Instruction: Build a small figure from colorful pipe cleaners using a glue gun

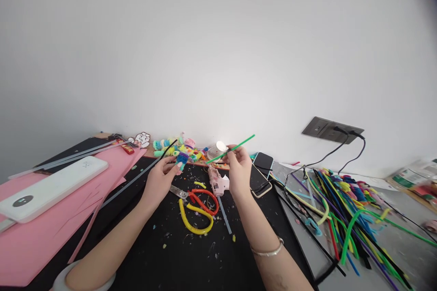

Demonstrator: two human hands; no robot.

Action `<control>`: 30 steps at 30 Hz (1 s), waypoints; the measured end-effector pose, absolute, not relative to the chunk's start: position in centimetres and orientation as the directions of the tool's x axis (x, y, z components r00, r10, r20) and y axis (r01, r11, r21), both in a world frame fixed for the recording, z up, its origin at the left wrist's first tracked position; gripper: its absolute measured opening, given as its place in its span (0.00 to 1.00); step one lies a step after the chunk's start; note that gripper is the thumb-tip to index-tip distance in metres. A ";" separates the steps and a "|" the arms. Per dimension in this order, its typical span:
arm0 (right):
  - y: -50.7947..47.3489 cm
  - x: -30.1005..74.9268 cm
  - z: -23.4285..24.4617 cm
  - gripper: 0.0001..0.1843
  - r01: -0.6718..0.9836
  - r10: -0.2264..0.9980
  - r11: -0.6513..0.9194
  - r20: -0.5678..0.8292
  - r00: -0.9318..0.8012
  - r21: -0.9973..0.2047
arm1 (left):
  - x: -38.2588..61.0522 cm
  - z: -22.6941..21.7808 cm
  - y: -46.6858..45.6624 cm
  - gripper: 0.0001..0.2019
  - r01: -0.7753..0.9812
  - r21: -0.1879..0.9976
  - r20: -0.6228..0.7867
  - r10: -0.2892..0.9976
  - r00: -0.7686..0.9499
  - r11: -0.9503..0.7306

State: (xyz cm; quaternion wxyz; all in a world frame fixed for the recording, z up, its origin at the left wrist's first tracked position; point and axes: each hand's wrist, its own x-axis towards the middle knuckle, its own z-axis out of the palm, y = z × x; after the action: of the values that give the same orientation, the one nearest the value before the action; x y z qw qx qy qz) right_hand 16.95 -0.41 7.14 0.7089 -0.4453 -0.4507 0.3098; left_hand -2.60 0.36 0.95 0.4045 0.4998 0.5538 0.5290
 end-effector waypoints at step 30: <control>-4.6 20.3 0.8 0.06 -0.230 0.927 0.239 0.151 0.342 -0.943 | -2.6 -1.4 0.6 0.08 0.851 0.494 0.308 0.951 0.021 -0.179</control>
State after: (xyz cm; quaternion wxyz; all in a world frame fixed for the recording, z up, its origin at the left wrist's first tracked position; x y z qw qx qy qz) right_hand 20.34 -4.57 0.84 0.6848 -0.4494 -0.3878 0.4227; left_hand -2.56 0.58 -1.36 0.0853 0.7095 0.6351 0.2932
